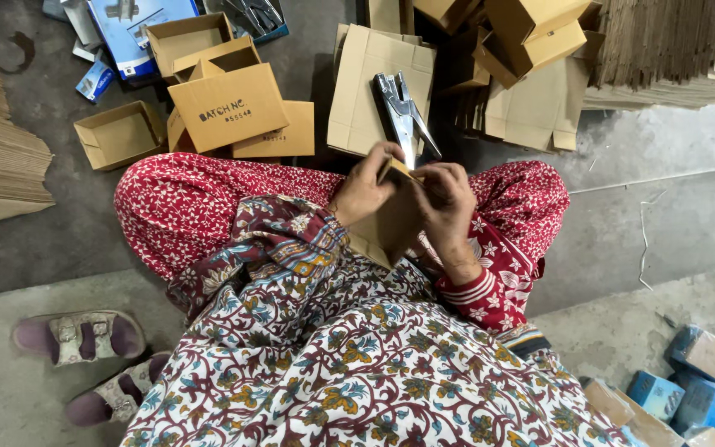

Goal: The person sits on the floor and assembles small cardboard boxes from flat sheets. They fold the flaps into shape and use a stapler to secure the edges. The person handles the boxes one at a time, stacking the finished ones nearby.

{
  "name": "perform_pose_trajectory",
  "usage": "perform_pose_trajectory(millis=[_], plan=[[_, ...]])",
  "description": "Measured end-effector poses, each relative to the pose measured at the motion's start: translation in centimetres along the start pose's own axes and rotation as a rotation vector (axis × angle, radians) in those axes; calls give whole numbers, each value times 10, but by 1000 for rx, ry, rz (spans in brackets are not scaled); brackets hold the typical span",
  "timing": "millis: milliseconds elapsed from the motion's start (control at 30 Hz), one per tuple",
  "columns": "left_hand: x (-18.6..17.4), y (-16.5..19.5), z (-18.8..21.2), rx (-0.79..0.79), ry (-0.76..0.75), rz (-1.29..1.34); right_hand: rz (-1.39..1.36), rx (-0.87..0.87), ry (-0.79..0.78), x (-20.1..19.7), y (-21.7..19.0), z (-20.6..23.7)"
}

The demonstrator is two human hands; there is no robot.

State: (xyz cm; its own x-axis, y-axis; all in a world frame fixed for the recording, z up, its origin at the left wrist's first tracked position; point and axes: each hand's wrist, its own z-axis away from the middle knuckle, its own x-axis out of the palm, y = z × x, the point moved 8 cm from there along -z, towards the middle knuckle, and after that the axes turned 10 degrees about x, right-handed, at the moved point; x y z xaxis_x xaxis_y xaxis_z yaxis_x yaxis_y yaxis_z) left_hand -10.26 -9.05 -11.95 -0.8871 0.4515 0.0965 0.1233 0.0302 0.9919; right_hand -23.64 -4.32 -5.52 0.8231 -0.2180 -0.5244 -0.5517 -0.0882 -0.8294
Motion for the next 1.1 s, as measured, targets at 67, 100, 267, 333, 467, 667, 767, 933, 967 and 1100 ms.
perform_pose_trajectory(millis=[67, 100, 267, 333, 467, 667, 767, 933, 967, 1100], plan=[[10, -2, 3, -60, -46, 248, -183, 47, -33, -6, 10, -7], [17, 0, 5, -82, -68, 473, -293, 87, -57, -10, 16, -10], [31, 21, 26, -131, -125, 1184, -681, 215, -213, -2, 40, -18], [34, 26, 30, -98, -110, 1255, -509, 163, -243, 8, 44, -26], [20, 32, 23, -20, -59, 1248, -235, 192, -203, 34, 64, -63], [-34, 47, 12, 107, 108, 1075, 674, 306, -287, 71, 96, -92], [-44, 62, 15, 160, 79, 944, 539, 408, -325, 73, 107, -85], [-55, 85, 19, 287, 35, 560, -629, 701, -523, 42, 87, -32], [-56, 89, 21, 327, 23, 486, -844, 721, -606, 33, 73, -15], [-55, 90, 27, 282, -56, 426, -1739, 810, -1167, -7, -1, 69]])
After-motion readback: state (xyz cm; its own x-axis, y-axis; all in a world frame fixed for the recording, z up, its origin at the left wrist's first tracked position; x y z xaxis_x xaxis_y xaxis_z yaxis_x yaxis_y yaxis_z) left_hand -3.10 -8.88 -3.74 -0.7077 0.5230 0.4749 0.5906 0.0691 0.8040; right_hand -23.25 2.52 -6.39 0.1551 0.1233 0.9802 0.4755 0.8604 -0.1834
